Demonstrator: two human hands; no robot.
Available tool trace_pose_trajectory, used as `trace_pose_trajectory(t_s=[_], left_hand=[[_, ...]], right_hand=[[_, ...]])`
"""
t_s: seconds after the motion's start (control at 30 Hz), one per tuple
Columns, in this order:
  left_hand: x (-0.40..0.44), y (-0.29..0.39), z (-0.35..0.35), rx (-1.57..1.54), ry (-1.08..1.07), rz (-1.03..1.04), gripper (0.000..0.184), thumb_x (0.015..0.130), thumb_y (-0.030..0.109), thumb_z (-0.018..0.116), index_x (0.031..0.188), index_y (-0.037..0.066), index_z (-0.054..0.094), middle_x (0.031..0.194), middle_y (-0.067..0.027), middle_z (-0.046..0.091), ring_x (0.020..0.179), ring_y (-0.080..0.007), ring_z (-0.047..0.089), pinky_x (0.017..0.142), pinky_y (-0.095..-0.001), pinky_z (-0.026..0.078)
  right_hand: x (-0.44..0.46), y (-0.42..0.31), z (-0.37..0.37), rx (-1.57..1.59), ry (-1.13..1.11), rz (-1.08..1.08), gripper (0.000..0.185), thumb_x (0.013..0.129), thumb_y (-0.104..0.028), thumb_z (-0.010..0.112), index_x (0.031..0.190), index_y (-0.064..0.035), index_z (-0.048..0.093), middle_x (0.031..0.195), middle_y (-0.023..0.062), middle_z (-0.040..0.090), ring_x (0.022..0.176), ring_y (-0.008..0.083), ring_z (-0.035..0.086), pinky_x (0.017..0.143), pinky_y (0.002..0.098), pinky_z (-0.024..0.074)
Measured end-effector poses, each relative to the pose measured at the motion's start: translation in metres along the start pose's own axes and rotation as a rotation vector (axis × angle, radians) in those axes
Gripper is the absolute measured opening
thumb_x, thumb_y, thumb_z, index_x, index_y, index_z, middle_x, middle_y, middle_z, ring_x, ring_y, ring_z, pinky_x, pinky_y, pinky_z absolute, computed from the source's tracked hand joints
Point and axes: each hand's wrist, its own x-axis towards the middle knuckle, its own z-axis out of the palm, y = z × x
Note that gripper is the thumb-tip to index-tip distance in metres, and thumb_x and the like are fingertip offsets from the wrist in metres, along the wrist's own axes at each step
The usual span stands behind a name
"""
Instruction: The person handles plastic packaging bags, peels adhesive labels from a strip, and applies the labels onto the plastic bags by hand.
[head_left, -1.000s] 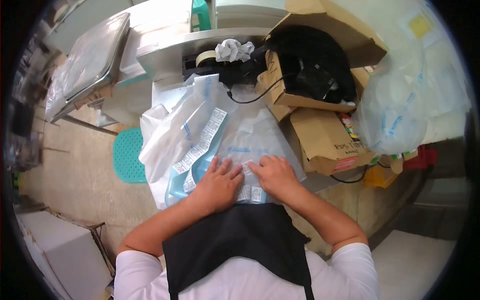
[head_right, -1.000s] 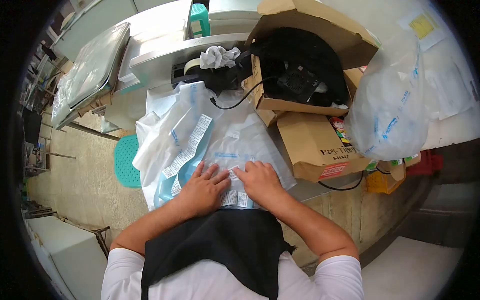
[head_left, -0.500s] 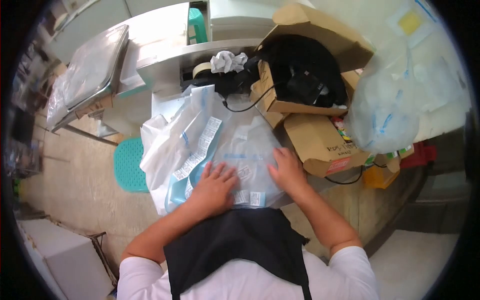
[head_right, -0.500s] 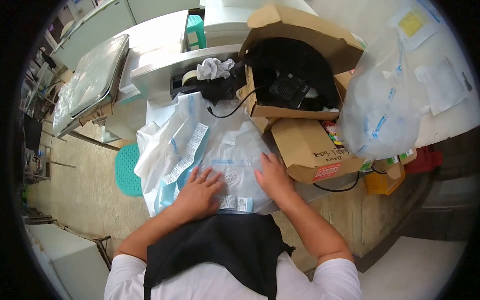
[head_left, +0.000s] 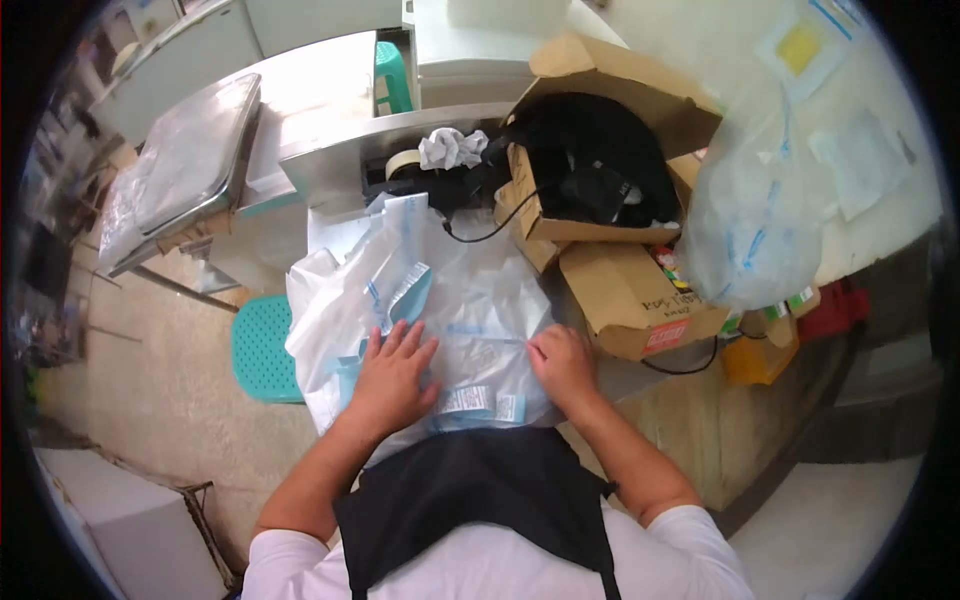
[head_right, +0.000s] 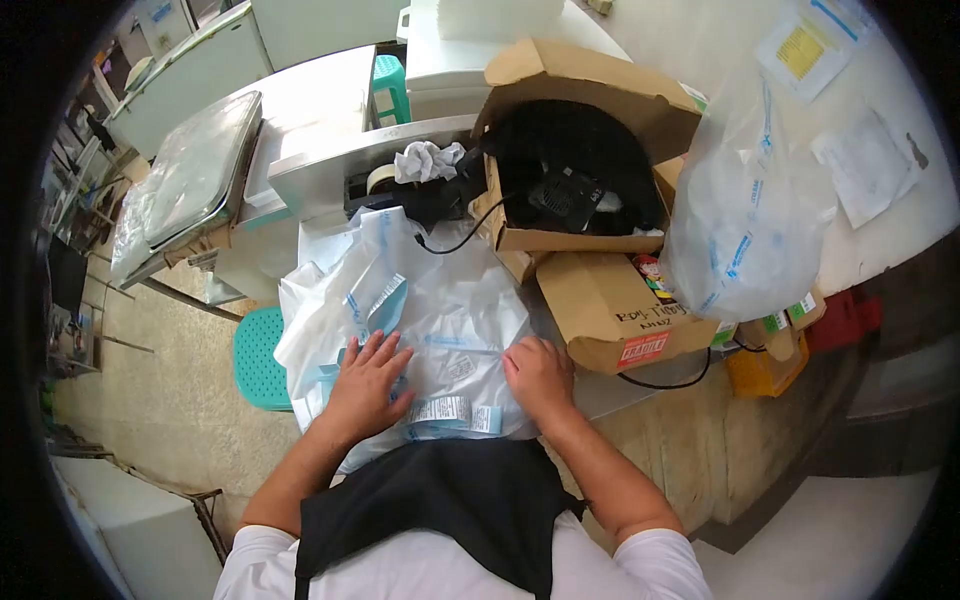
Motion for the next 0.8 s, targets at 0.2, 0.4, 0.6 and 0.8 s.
trace_pose_trajectory(t_s=[0.2,0.4,0.6,0.8], left_hand=[[-0.001,-0.005,-0.002,0.041,-0.032,-0.028,0.066,0.085,0.035,0.071,0.142,0.008,0.052,0.152,-0.0181,0.046,0.146,-0.0381,0.035,0.122,-0.0583,0.019],[-0.002,-0.012,0.0,0.107,-0.083,-0.048,0.072,0.082,0.039,0.073,0.142,0.009,0.051,0.152,-0.017,0.045,0.146,-0.0378,0.035,0.122,-0.0591,0.016],[-0.003,-0.014,0.01,0.139,-0.064,-0.044,0.07,0.081,0.042,0.074,0.14,0.009,0.054,0.153,-0.0148,0.044,0.146,-0.0377,0.034,0.122,-0.0616,0.014],[0.008,0.01,-0.029,-0.089,0.284,-0.005,0.037,0.09,0.028,0.071,0.119,0.006,0.07,0.141,-0.0138,0.058,0.141,-0.0356,0.043,0.12,-0.057,0.021]], right_hand=[[0.003,-0.019,-0.018,0.069,0.128,0.009,0.009,0.086,-0.011,0.068,0.092,-0.0071,0.065,0.092,0.0119,0.066,0.085,0.0364,0.063,0.076,0.0464,0.0499],[-0.003,-0.042,-0.049,0.265,0.289,0.089,0.015,0.098,-0.013,0.059,0.107,-0.0016,0.056,0.094,0.0167,0.065,0.08,0.033,0.065,0.071,0.0416,0.0512],[0.028,-0.079,-0.126,0.511,0.519,-0.026,0.016,0.104,-0.016,0.055,0.11,-0.0005,0.052,0.095,0.0049,0.058,0.082,0.0123,0.054,0.076,0.0288,0.0478],[0.028,-0.077,-0.137,0.601,0.407,-0.101,0.017,0.104,-0.016,0.057,0.111,-0.0009,0.051,0.103,0.006,0.058,0.089,0.0105,0.053,0.083,0.0266,0.0466]])
